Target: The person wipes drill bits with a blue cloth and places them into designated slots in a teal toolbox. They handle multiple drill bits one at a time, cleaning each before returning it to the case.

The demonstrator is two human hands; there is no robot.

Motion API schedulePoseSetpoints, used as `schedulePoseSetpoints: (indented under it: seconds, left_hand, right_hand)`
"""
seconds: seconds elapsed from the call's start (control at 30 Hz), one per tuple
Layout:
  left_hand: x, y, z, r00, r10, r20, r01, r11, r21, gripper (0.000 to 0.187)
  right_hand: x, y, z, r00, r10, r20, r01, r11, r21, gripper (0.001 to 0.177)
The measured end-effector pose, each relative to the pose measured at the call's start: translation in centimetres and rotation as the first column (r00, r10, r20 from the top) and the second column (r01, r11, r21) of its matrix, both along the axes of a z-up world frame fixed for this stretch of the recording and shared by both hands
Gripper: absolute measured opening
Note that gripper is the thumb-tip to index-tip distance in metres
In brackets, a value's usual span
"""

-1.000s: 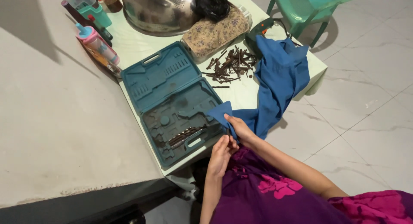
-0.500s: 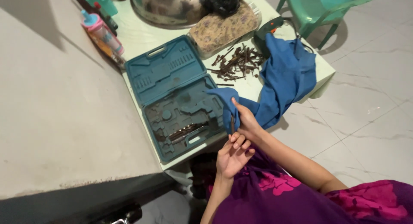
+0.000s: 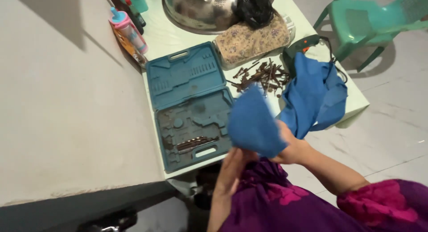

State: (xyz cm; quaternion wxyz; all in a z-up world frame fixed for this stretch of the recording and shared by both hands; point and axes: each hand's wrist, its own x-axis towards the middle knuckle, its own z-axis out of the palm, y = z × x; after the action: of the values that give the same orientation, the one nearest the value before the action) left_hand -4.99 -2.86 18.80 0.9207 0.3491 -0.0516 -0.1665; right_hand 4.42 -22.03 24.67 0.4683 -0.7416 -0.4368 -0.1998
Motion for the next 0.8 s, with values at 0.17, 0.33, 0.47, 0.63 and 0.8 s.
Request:
schedulePoseSetpoints:
  seconds: [0.17, 0.33, 0.47, 0.63, 0.8]
  left_hand:
    - [2.6, -1.9, 2.1, 0.942, 0.3, 0.151, -0.334, 0.781, 0.528, 0.018]
    - [5.4, -6.8, -2.3, 0.817, 0.517, 0.254, -0.577, 0.724, 0.378, 0.032]
    - [8.7, -11.7, -8.3, 0.761, 0.618, 0.198, -0.631, 0.632, 0.451, 0.041]
    - [10.1, -16.6, -7.7, 0.81, 0.586, -0.033, -0.534, 0.759, 0.372, 0.031]
    - [11.1, -16.6, -7.0, 0.709, 0.691, -0.141, -0.582, 0.686, 0.437, 0.017]
  right_hand:
    - [1.8, -0.5, 5.4, 0.991, 0.129, 0.048, -0.125, 0.99, -0.067, 0.036]
    - [5.5, -4.0, 1.1, 0.97, 0.225, -0.096, -0.239, 0.954, -0.183, 0.041]
    - [6.7, -5.1, 2.6, 0.939, 0.249, -0.236, -0.266, 0.963, -0.041, 0.02]
    - [9.8, -7.6, -0.6, 0.855, 0.173, -0.489, -0.192, 0.981, 0.011, 0.017]
    - [15.6, -13.6, -3.0, 0.629, 0.361, -0.689, -0.27, 0.932, 0.243, 0.029]
